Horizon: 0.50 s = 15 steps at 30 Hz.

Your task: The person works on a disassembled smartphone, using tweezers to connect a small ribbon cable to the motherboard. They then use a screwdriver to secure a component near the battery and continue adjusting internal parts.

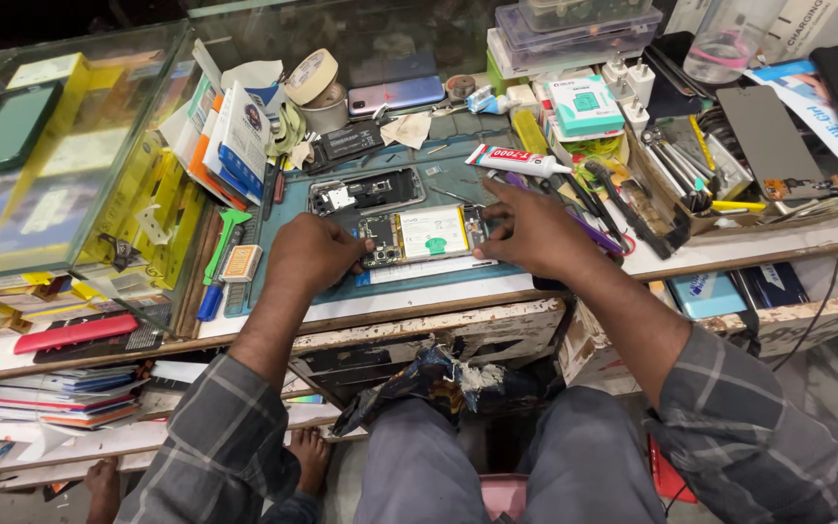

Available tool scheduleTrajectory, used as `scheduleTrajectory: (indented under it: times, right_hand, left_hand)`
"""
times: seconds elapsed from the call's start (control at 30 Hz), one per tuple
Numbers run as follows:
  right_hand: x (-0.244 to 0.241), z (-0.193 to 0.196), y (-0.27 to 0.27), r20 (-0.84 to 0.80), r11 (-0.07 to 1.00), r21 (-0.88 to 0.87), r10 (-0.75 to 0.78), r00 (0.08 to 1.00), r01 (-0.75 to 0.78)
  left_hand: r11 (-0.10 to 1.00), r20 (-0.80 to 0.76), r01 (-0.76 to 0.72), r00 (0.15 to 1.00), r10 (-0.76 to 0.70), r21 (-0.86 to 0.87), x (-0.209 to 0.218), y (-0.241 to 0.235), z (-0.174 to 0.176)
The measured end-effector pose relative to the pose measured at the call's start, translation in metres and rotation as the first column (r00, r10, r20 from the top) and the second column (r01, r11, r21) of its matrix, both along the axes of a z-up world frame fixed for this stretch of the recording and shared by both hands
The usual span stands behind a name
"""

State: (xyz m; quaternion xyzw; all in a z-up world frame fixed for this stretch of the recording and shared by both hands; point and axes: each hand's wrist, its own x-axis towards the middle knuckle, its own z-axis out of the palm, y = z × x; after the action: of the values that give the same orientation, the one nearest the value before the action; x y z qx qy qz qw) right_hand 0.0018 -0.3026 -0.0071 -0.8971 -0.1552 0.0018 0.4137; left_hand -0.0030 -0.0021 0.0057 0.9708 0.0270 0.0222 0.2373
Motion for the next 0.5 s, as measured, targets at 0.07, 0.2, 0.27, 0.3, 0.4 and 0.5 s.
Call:
scheduleTrajectory:
  times: [0.07,0.2,0.27,0.3,0.4,0.5]
  right_hand:
    - [-0.003,0.000,0.001,0.032,0.999,-0.027,-0.019,0.999,0.020]
    - [-0.008,0.003,0.007,0.041,0.996,-0.064,-0.052,0.998,0.055]
    - [-0.011,0.009,0.010,0.036,0.995,-0.072,-0.059,0.998,0.062]
    - [-0.014,0.013,0.011,0.039,0.995,-0.080,-0.064,0.997,0.067]
    - [-0.034,0.024,0.007,0.190,0.999,0.005,-0.048,0.981,0.048]
    - [-0.082,0.010,-0.022,0.193,0.988,0.131,-0.104,0.976,0.080]
  left_hand:
    - [0.999,-0.015,-0.021,1.000,0.022,0.041,-0.003,-0.005,0.007]
    - [0.997,-0.082,-0.081,0.993,0.081,0.004,-0.010,-0.017,0.024]
    - [0.996,-0.089,-0.093,0.992,0.092,-0.012,-0.019,-0.022,0.034]
    - [0.996,-0.075,-0.085,0.994,0.085,0.000,-0.023,-0.023,0.040]
    - [0.999,-0.038,-0.045,0.998,0.044,-0.014,-0.042,-0.020,0.051]
    - [0.981,0.195,0.182,0.967,-0.166,-0.068,-0.085,0.002,0.015]
